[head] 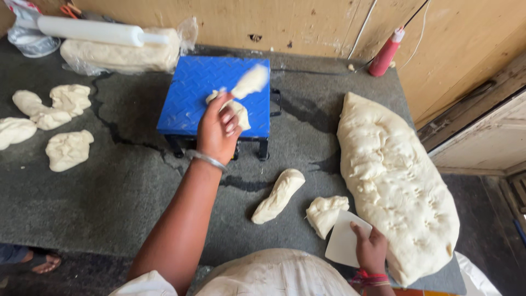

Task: The person portions large sections of dough using a scraper, weighs individual pieces on a digital scale, and rolls them into rounded shapes on a countertop.

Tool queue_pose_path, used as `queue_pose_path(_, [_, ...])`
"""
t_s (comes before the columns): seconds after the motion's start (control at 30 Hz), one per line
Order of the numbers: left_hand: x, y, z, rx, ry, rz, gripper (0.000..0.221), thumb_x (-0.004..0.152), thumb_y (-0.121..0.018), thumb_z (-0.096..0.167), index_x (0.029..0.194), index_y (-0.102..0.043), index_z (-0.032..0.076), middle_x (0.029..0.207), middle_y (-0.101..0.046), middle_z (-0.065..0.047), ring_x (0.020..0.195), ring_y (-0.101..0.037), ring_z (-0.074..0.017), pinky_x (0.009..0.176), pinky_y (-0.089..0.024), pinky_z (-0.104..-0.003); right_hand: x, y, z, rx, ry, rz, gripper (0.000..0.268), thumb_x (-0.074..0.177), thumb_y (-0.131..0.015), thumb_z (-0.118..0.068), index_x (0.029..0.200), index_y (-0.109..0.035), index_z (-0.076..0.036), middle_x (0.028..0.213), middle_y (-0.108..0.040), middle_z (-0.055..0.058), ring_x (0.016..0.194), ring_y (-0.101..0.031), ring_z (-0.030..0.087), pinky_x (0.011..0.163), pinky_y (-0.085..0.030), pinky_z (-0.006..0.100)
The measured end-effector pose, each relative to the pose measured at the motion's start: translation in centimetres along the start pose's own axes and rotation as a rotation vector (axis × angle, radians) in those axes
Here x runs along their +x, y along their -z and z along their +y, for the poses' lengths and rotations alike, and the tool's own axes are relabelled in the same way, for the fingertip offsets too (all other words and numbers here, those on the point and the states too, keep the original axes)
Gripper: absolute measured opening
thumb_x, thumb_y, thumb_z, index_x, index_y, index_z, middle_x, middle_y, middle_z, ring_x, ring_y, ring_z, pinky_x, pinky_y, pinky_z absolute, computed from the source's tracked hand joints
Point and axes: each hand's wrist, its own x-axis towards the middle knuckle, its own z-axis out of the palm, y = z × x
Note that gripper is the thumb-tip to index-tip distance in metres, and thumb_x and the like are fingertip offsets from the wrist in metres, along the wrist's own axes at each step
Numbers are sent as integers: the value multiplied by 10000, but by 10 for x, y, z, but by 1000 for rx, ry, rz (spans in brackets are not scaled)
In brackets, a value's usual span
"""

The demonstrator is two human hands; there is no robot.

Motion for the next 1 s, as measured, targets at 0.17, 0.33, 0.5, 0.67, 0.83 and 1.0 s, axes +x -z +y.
queue_pose_path(0.17, [-31, 45, -70, -19, 195, 163, 266, 997, -610, 381, 1016, -681, 125, 659, -503, 72, 531, -460, -27, 441, -330, -190, 0, -2, -5, -10, -18, 16, 320, 901, -729, -187, 1058, -735, 92, 886, -781, 133, 768, -690, 156, 713, -536, 314])
queue_pose_path(0.33, [-83, 61, -142, 248, 557, 60, 288, 988, -621, 356, 1021, -707, 83, 704, -547, 68, 577, -485, -37, 494, -371, -193, -4, -3, -15, -53, -3, 31, 324, 903, -733, -192, 1065, -727, 88, 860, -769, 127, 740, -678, 152, 693, -535, 311])
queue_pose_path(0.5, [-88, 51, -163, 427, 550, -165, 283, 1014, -628, 362, 1025, -695, 88, 751, -602, 23, 609, -553, -51, 512, -372, -213, -4, -3, -18, -104, -61, 17, 311, 924, -731, -195, 1041, -731, 92, 820, -754, 134, 703, -667, 163, 665, -528, 327])
queue_pose_path(0.67, [-95, 66, -206, 788, 714, -345, 323, 991, -628, 398, 1073, -683, 90, 892, -700, -8, 683, -636, -69, 574, -468, -200, -6, -3, -19, -66, 33, 14, 310, 916, -730, -197, 1055, -722, 81, 864, -757, 108, 750, -655, 146, 704, -525, 315])
queue_pose_path(0.83, [-88, 100, -250, 870, 859, -484, 335, 969, -664, 368, 1077, -650, 51, 914, -722, -68, 712, -711, -132, 563, -533, -248, -24, -10, -92, 181, 335, 288, 283, 1049, -682, -175, 1209, -654, 57, 1086, -721, 71, 980, -644, 118, 883, -513, 284])
queue_pose_path(1.0, [-91, 97, -238, 893, 849, -373, 332, 963, -659, 340, 1088, -649, 33, 879, -739, -91, 676, -732, -151, 534, -537, -245, -32, 50, -262, -186, 857, 329, 98, 1087, -670, -18, 1107, -667, 78, 1044, -658, 185, 946, -627, 242, 826, -473, 316])
